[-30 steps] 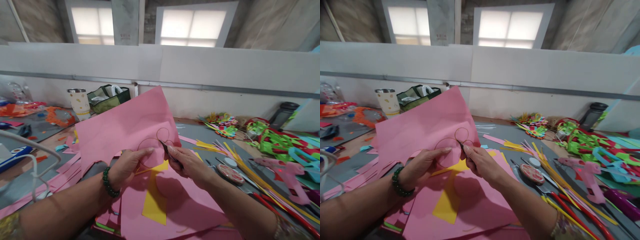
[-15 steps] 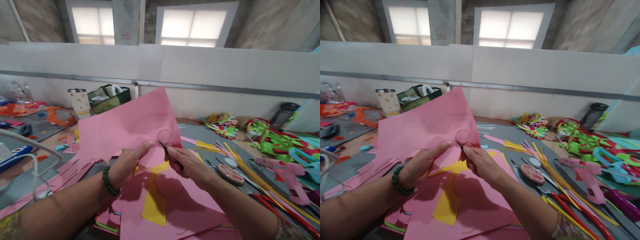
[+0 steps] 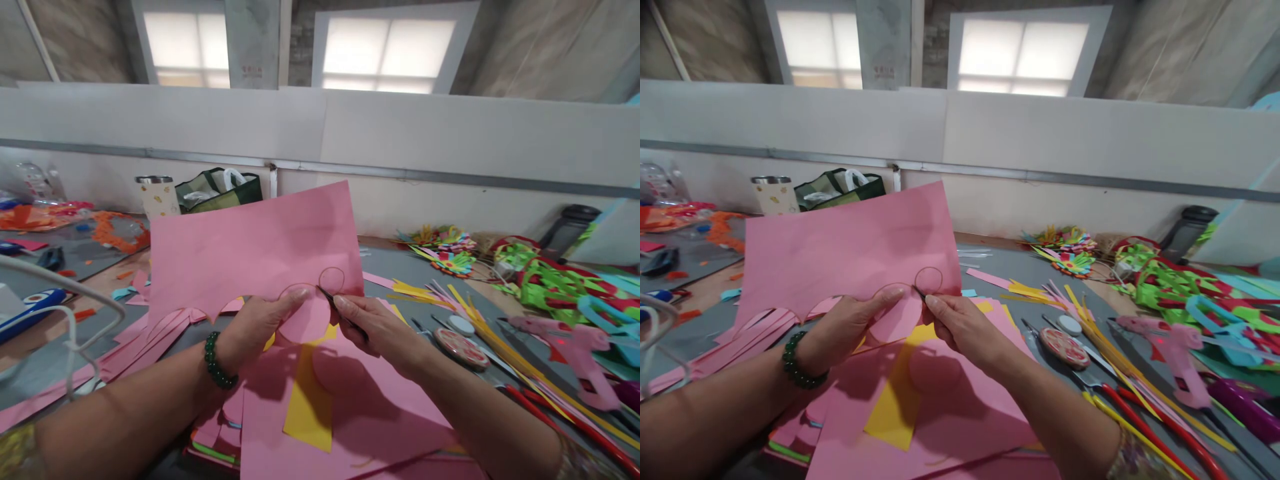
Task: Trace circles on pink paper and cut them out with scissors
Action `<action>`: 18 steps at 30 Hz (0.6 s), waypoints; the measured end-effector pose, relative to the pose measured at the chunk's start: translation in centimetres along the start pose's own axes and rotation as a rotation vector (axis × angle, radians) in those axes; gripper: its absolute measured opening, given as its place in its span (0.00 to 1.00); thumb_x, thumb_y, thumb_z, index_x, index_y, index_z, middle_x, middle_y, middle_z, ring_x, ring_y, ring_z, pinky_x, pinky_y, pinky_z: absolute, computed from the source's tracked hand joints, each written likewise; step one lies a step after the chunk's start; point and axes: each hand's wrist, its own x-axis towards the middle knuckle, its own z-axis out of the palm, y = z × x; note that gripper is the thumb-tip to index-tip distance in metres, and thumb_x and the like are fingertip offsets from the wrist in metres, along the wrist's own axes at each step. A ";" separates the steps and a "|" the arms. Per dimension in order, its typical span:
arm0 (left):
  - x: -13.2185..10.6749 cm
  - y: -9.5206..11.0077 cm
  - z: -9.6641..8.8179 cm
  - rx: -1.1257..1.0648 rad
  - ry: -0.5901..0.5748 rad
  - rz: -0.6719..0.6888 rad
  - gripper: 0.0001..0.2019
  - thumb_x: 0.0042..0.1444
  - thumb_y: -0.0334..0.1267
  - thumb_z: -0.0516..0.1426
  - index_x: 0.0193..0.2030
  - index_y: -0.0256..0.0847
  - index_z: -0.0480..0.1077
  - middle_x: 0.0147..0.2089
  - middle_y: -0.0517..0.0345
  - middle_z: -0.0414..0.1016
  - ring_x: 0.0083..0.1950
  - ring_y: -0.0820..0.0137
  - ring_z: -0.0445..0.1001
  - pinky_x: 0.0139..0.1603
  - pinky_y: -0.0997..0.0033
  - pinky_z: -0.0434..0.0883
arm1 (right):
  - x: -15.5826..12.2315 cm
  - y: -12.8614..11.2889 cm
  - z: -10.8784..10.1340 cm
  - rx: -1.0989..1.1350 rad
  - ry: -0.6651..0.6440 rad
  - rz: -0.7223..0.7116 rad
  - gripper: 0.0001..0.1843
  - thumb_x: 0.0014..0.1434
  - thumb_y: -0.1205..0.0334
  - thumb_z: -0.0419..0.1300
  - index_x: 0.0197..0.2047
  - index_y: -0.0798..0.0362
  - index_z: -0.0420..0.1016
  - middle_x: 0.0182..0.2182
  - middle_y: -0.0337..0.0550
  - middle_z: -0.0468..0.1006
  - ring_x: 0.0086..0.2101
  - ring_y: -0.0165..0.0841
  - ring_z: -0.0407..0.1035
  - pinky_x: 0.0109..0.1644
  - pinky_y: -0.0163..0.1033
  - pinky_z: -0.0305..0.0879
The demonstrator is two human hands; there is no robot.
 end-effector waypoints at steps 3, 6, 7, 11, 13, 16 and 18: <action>-0.1 0.3 0.1 0.089 0.008 -0.022 0.13 0.47 0.48 0.61 0.31 0.39 0.79 0.24 0.62 0.70 0.29 0.73 0.63 0.32 0.77 0.62 | 0.0 -0.1 -0.1 -0.019 -0.007 0.018 0.23 0.59 0.42 0.49 0.26 0.54 0.63 0.13 0.27 0.50 0.15 0.22 0.40 0.16 0.30 0.35; 0.1 0.0 0.1 0.104 -0.020 -0.041 0.17 0.48 0.52 0.60 0.29 0.38 0.78 0.25 0.60 0.71 0.29 0.73 0.64 0.31 0.76 0.62 | -0.1 -0.2 -0.2 -0.033 -0.009 0.024 0.22 0.59 0.43 0.50 0.27 0.54 0.65 0.14 0.28 0.50 0.16 0.22 0.40 0.16 0.30 0.35; 0.1 -0.1 0.0 0.115 -0.014 -0.058 0.18 0.47 0.53 0.60 0.28 0.38 0.77 0.25 0.59 0.71 0.28 0.72 0.63 0.29 0.75 0.62 | -0.1 -0.2 -0.2 -0.036 -0.009 0.029 0.22 0.59 0.43 0.50 0.27 0.54 0.65 0.14 0.28 0.50 0.16 0.22 0.40 0.16 0.30 0.35; 0.3 -0.4 -0.3 0.152 0.008 -0.061 0.18 0.45 0.53 0.61 0.22 0.38 0.74 0.21 0.60 0.67 0.24 0.73 0.59 0.24 0.75 0.57 | -0.1 -0.2 -0.2 -0.041 -0.025 0.056 0.23 0.59 0.42 0.49 0.26 0.53 0.63 0.14 0.28 0.50 0.16 0.22 0.40 0.16 0.30 0.34; 0.3 -0.3 -0.4 0.170 -0.011 -0.034 0.18 0.46 0.52 0.61 0.20 0.38 0.72 0.19 0.61 0.64 0.23 0.74 0.56 0.22 0.75 0.55 | -0.1 -0.2 -0.3 -0.045 -0.042 0.058 0.23 0.59 0.42 0.50 0.25 0.53 0.61 0.14 0.27 0.49 0.16 0.22 0.39 0.16 0.30 0.34; 0.1 0.2 -0.2 0.197 -0.031 -0.014 0.16 0.48 0.49 0.61 0.20 0.38 0.72 0.19 0.62 0.64 0.22 0.75 0.57 0.21 0.77 0.55 | -0.2 -0.2 -0.4 -0.051 -0.063 0.055 0.23 0.59 0.42 0.49 0.26 0.53 0.61 0.14 0.27 0.49 0.16 0.22 0.38 0.16 0.30 0.34; 0.0 0.4 -0.1 0.186 -0.035 -0.052 0.15 0.48 0.48 0.61 0.22 0.37 0.74 0.20 0.60 0.66 0.23 0.75 0.60 0.22 0.77 0.58 | -0.3 -0.3 -0.5 -0.068 -0.075 0.057 0.23 0.60 0.42 0.49 0.25 0.53 0.61 0.14 0.27 0.49 0.16 0.22 0.39 0.16 0.30 0.34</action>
